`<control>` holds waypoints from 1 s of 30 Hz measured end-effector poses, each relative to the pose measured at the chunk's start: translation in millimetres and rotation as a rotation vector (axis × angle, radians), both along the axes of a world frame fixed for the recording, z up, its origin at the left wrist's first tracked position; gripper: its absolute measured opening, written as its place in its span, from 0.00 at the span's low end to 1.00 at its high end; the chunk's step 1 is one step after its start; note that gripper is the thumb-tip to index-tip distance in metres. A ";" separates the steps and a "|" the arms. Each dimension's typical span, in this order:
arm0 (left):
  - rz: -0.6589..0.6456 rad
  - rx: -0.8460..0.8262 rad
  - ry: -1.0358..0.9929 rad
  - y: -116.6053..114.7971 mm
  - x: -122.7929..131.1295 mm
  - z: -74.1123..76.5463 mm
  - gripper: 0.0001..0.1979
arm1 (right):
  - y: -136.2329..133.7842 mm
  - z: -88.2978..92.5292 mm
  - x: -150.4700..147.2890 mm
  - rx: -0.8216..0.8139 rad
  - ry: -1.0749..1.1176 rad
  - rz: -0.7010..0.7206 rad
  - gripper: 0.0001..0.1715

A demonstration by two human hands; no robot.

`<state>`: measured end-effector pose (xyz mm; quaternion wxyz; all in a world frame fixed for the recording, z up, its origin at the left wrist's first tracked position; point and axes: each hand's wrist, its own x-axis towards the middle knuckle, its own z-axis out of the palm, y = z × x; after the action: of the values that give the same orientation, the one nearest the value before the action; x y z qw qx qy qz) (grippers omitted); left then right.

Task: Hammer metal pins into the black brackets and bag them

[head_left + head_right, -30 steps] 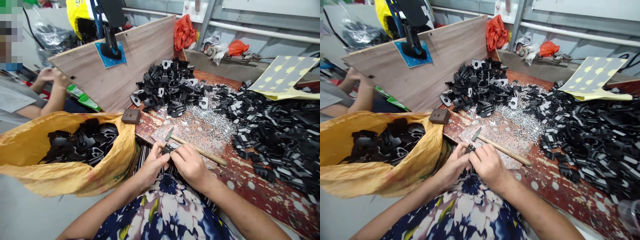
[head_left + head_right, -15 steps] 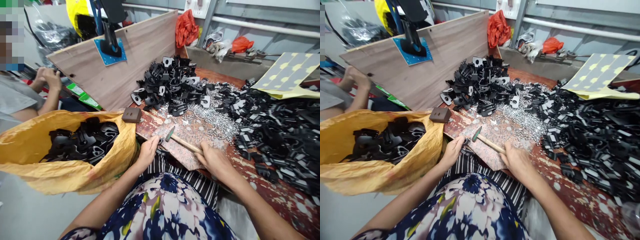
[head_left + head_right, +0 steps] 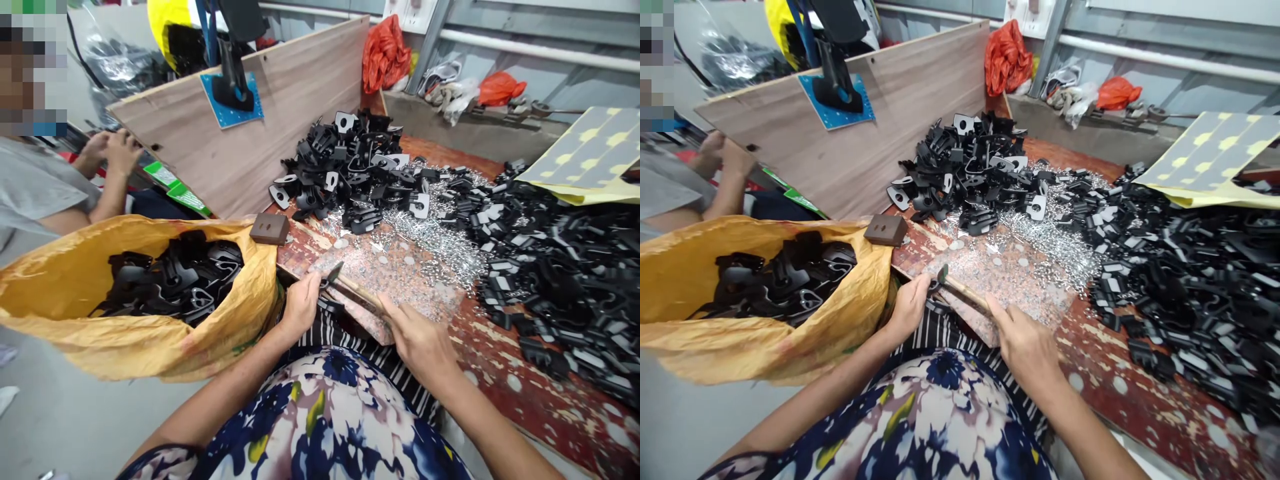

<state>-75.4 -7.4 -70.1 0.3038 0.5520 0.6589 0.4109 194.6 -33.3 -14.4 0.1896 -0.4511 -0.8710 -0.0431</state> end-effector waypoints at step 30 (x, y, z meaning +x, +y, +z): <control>-0.049 -0.036 0.006 -2.0 -4.4 -1.0 0.23 | -2.3 -2.2 -4.3 -0.102 0.016 0.000 0.29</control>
<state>-79.8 -9.4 -71.1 0.3215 0.5637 0.6534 0.3898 190.3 -35.6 -16.6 0.1733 -0.4606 -0.8705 0.0047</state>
